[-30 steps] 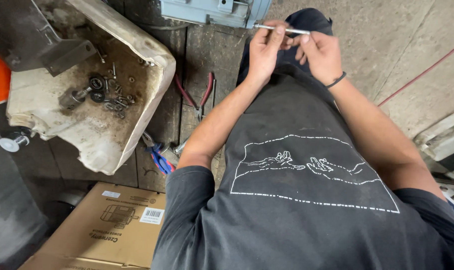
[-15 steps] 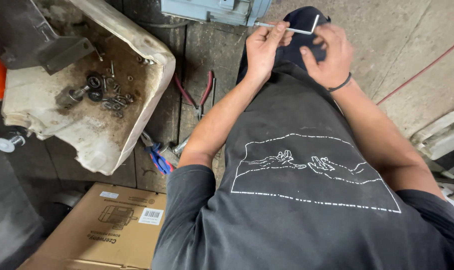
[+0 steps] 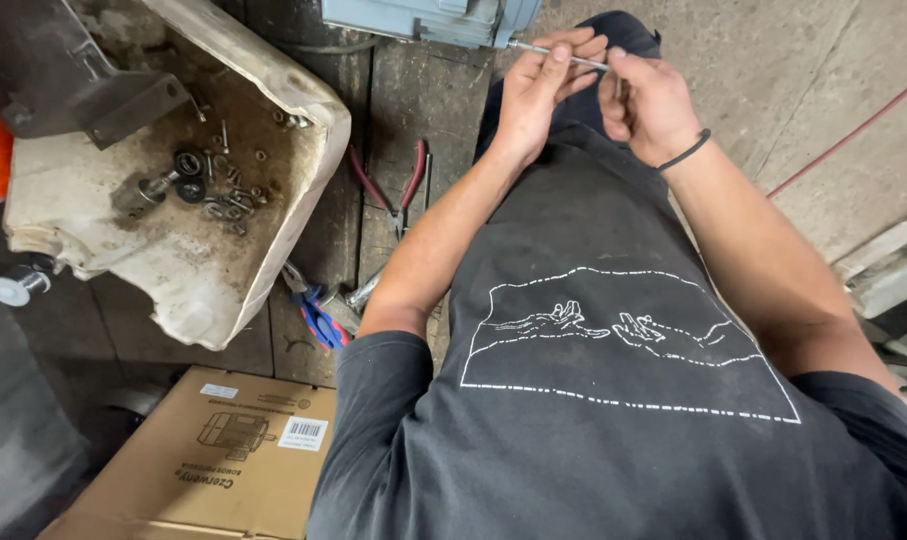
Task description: Repairing an electric motor by aligning and inserting a long bolt into the housing
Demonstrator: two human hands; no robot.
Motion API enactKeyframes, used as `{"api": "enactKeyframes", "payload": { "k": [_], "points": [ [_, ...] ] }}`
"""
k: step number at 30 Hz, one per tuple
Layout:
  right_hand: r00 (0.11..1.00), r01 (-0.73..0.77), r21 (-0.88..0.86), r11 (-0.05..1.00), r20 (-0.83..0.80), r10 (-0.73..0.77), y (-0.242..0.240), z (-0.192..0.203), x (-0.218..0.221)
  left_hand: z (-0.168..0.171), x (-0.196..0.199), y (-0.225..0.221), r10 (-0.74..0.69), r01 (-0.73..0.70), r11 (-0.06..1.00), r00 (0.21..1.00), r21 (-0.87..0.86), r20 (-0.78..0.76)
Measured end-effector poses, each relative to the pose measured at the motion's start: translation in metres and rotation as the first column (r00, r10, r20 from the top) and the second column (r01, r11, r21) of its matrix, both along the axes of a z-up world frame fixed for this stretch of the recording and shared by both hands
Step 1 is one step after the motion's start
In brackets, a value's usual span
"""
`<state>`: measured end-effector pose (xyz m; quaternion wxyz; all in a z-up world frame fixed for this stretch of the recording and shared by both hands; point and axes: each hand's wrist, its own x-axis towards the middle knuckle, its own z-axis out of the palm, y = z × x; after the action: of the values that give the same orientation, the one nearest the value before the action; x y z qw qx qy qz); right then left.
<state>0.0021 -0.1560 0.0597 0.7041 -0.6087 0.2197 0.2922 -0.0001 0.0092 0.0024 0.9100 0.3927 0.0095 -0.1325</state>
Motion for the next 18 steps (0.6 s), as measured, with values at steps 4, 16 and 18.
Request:
{"api": "enactKeyframes", "payload": {
  "k": [4,16,18],
  "points": [
    [0.505,0.152,-0.552,0.82,0.757,0.415,0.0,0.024,-0.008,0.002,0.003,-0.011,0.166,-0.127,0.975,0.962,0.182,-0.218],
    [0.104,0.42,-0.76,0.496,0.584,0.805,-0.034,-0.013,0.015,0.0,0.004,-0.012,0.176,-0.153,0.978,0.97,0.142,-0.165],
    [0.551,0.005,-0.658,0.753,0.63,0.547,-0.029,-0.013,0.008,0.002,0.004,-0.005,0.124,-0.112,0.989,0.983,0.094,-0.138]
  ]
}}
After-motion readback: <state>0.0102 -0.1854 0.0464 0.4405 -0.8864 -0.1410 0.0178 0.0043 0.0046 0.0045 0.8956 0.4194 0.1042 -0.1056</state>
